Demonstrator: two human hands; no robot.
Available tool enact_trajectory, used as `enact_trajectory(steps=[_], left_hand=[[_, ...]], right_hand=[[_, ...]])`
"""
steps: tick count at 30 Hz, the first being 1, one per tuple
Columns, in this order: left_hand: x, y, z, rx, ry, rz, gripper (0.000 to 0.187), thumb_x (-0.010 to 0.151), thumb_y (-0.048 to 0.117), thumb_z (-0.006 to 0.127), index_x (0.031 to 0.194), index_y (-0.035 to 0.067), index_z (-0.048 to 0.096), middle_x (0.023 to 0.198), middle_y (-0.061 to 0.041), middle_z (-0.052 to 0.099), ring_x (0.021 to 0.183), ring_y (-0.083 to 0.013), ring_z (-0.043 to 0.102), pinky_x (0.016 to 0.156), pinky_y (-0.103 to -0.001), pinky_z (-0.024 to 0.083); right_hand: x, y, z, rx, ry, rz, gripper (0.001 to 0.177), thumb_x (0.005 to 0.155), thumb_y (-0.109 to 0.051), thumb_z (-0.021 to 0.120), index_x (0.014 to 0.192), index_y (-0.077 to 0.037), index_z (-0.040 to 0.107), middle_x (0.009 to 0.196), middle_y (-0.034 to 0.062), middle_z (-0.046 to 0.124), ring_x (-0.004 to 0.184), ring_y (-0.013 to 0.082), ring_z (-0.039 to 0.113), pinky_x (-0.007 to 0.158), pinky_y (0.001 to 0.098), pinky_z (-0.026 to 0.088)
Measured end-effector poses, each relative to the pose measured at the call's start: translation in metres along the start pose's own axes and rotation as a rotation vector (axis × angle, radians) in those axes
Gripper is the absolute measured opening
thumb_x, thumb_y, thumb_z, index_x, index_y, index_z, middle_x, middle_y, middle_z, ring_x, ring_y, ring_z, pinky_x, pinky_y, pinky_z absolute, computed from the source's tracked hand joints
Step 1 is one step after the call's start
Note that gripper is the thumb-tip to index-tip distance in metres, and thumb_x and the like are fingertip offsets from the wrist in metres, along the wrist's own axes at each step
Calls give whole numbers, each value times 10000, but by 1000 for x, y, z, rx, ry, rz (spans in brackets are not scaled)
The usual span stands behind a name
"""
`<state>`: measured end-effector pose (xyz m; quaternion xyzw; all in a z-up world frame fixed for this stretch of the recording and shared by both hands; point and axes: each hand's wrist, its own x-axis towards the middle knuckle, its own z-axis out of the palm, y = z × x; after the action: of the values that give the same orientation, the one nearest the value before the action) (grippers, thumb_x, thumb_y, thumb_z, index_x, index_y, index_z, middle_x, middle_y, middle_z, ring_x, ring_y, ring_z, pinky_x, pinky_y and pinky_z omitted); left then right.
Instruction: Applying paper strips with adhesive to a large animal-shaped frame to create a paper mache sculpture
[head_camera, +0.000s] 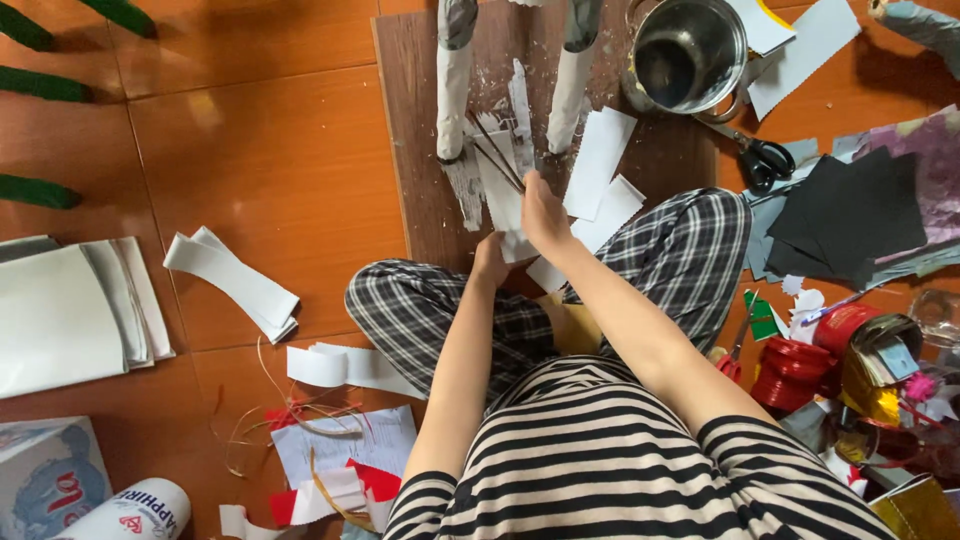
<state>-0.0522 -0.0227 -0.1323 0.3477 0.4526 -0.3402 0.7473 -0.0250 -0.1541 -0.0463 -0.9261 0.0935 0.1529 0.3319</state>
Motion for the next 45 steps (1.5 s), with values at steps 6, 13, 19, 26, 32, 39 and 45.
enact_trajectory(steps=[6,13,19,26,32,39,45], left_hand=[[11,-7,-2,-23,-12,30,723,1061,171,577,1689,-38,286,1708,-329,322,1496,-580,413,938,-792,584],[29,-12,-11,-27,-5,31,694,1043,180,601,1640,-67,346,1631,-308,427,1470,-567,454,942,-784,582],[33,-13,-12,-41,-17,49,688,1049,168,595,1637,-86,344,1589,-336,453,1436,-585,482,926,-785,590],[35,-14,-21,-37,-6,55,735,1047,172,625,1668,-73,316,1673,-343,337,1513,-593,365,944,-777,582],[-3,4,-1,-91,26,17,818,1024,182,722,1691,-22,295,1722,-323,275,1540,-556,359,966,-780,555],[12,-5,-8,1352,-203,554,1068,871,464,903,1631,-49,354,1732,-284,368,1644,-421,274,1417,-498,174],[-6,0,-6,1474,-63,908,854,744,331,974,1433,-17,609,1372,-244,716,1381,-386,632,1209,-456,534]], right_hand=[[-9,23,-28,-100,101,-54,146,1138,-28,462,1274,-39,413,1163,231,651,1043,472,756,825,590,632],[-12,-9,-32,44,16,-17,126,1128,-48,447,1231,-87,386,1146,253,637,1042,524,725,867,627,601],[-9,28,-38,-26,37,0,151,1156,-55,413,1306,-41,421,1196,248,636,1076,461,738,886,594,611],[-2,-4,-23,135,-34,26,95,1157,-112,405,1238,-69,432,1171,246,654,1018,532,730,847,665,586],[-22,5,-37,-89,177,-187,136,1152,-152,561,1219,-81,467,1078,204,680,1016,472,747,821,591,629],[-148,91,-64,-167,11,102,198,1035,-297,631,1154,-164,544,1091,176,764,1024,447,781,882,582,631],[-195,72,-48,-1,-118,134,206,995,-198,653,1165,-161,545,1046,194,806,1020,452,797,855,570,639]])
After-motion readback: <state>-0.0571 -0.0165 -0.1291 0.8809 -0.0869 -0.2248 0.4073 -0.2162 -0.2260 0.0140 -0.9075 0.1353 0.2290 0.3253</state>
